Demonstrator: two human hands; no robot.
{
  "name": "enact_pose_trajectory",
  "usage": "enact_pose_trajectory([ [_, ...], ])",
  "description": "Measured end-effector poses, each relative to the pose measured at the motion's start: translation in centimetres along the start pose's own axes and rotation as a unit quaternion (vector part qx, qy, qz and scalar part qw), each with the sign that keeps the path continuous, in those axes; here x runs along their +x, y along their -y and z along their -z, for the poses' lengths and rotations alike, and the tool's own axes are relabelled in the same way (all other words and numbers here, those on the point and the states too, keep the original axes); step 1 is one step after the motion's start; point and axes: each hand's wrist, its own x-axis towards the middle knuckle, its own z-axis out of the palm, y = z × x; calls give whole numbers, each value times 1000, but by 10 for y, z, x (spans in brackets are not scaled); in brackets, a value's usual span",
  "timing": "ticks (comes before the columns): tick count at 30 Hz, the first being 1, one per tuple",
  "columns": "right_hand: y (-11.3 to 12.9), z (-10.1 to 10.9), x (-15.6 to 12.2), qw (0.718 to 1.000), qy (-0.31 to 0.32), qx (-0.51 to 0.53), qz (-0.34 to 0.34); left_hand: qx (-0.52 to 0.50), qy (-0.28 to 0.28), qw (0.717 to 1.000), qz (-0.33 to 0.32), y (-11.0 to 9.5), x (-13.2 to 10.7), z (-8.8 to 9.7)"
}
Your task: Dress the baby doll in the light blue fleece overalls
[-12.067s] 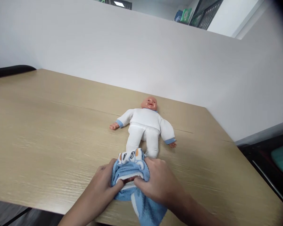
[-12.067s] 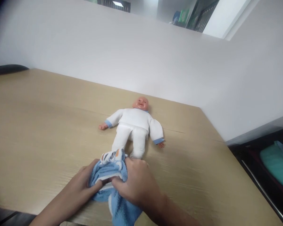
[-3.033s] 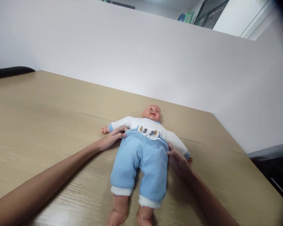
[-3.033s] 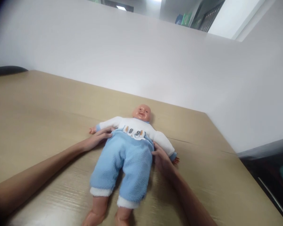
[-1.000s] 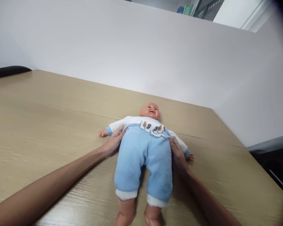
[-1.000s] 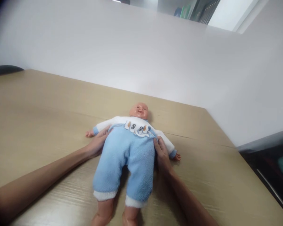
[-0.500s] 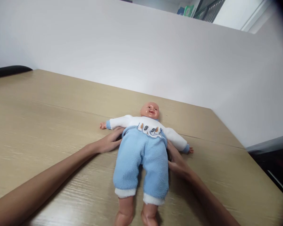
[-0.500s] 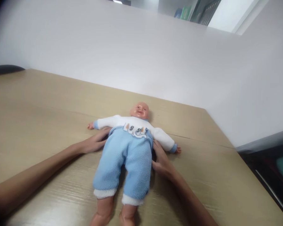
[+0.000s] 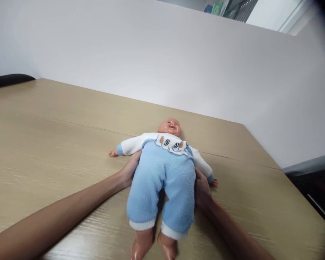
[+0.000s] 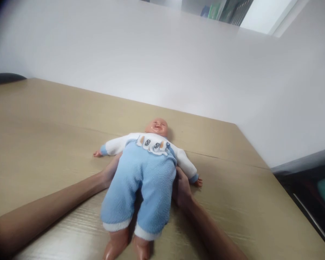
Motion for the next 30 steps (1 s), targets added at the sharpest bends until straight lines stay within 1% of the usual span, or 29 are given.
enact_pose_trajectory([
  [3,4,0,1,998,-52,-28,21,-77,-14,993,83,-5,0,4],
  [5,6,0,2,995,-83,-39,47,-86,-25,993,83,-7,2,8],
  [7,7,0,2,992,-93,-49,73,-81,-33,995,48,-10,4,12],
  [10,8,1,1,991,-76,-49,97,-68,-31,997,-8,-13,6,16],
  [12,7,1,2,993,-43,-29,102,-57,-17,998,-22,-15,7,18],
  [14,5,2,4,994,-13,-11,108,-40,10,999,-34,-16,9,20],
  [17,2,5,8,992,3,2,124,5,49,996,-69,-19,11,24],
  [20,4,7,8,989,27,3,145,77,50,989,-116,-22,12,29],
  [22,10,8,6,984,44,-35,168,129,38,980,-150,-22,11,29],
  [25,21,6,5,971,29,-131,196,186,21,963,-193,-22,10,27],
  [27,29,4,10,965,23,-172,195,204,10,957,-204,-21,10,25],
  [30,41,0,23,960,39,-200,192,218,-6,952,-215,-20,11,23],
])
